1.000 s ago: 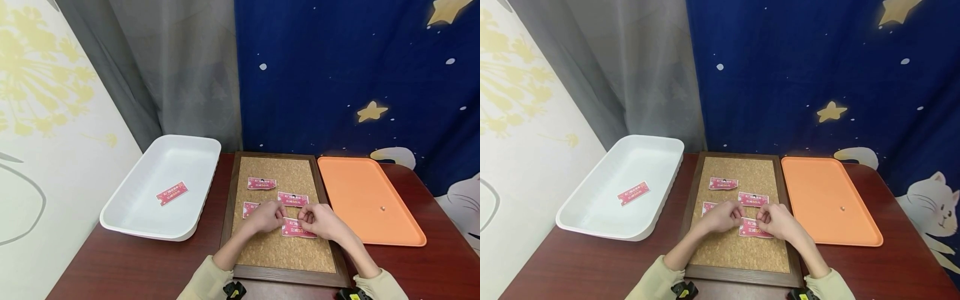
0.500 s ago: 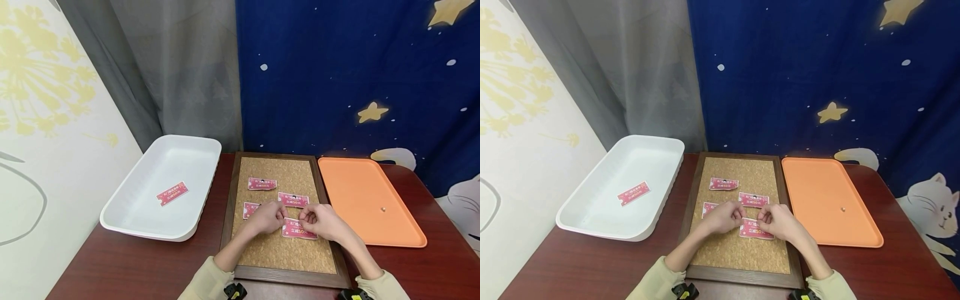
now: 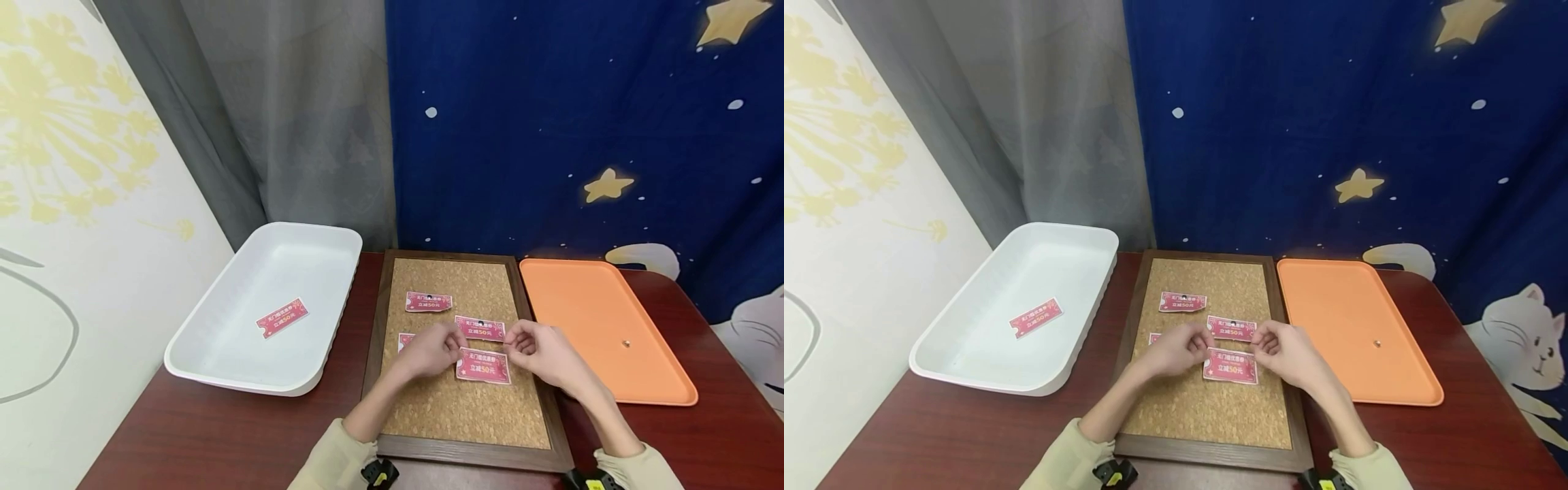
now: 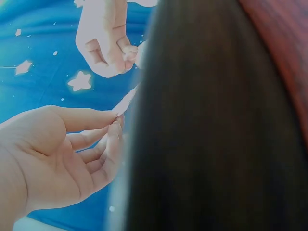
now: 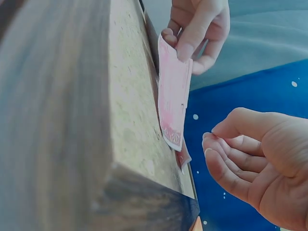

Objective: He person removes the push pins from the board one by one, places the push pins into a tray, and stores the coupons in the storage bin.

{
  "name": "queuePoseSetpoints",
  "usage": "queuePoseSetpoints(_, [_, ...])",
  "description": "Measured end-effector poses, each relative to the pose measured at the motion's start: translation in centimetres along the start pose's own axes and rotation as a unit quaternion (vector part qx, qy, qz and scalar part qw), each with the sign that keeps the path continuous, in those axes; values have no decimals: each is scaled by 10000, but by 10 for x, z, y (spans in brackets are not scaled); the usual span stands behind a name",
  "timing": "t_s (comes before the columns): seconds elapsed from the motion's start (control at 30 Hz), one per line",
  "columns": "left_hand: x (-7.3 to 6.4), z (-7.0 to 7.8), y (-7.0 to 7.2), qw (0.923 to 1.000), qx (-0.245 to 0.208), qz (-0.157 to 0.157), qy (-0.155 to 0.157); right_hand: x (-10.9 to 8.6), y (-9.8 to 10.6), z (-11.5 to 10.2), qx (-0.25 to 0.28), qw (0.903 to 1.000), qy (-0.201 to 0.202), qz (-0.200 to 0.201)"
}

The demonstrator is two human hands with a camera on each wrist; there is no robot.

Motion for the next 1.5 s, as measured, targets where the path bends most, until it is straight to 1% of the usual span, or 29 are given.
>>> queuePoseSetpoints(0.1, [-1,0,4,9999,-163,16,-27,-1,5,1,-76,9999,-7,107])
queuePoseSetpoints(0.17, [-1,0,9,9995,-266,56,-134,-1,9,1,-141,9998,18,160])
queuePoseSetpoints(0.27, [-1,0,16,9990,-297,164,-307,-2,14,1,-207,9995,13,219])
queuePoseSetpoints(0.33, [-1,-1,21,9987,-328,191,-354,-3,17,3,-260,9993,-10,260])
queuePoseSetpoints(0.5, [-4,-4,33,9982,-473,204,-301,-5,26,6,-387,9985,-44,386])
queuePoseSetpoints(0.67, [-11,-8,49,9981,-390,378,-275,-7,37,11,-405,9976,-136,537])
queuePoseSetpoints(0.77, [-14,-14,60,9975,-370,549,-245,-9,44,16,-449,9968,-215,627])
queuePoseSetpoints(0.87, [-17,-21,71,9961,-502,681,-258,-11,49,20,-526,9957,-203,732])
queuePoseSetpoints(0.97, [-21,-29,83,9939,-626,886,-185,-13,54,23,-732,9929,-103,933])
queuePoseSetpoints(1.1, [-28,-41,101,9900,-726,1208,-41,-15,61,29,-908,9890,-78,1162])
queuePoseSetpoints(1.17, [-32,-45,109,9874,-796,1365,18,-16,65,34,-855,9888,-129,1218])
queuePoseSetpoints(1.33, [-44,-57,129,9824,-922,1616,144,-19,74,44,-677,9885,-299,1316])
queuePoseSetpoints(1.5, [-58,-71,150,9789,-850,1837,284,-24,86,59,-645,9865,-497,1423])
Point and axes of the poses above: each hand's wrist, its own x-axis towards the middle knuckle, its own y-axis out of the back of the hand, z = x × y, the point moved 8 cm from there along x, towards the middle knuckle, and after that the axes turned 1 degree about y, right-handed, at the moved point
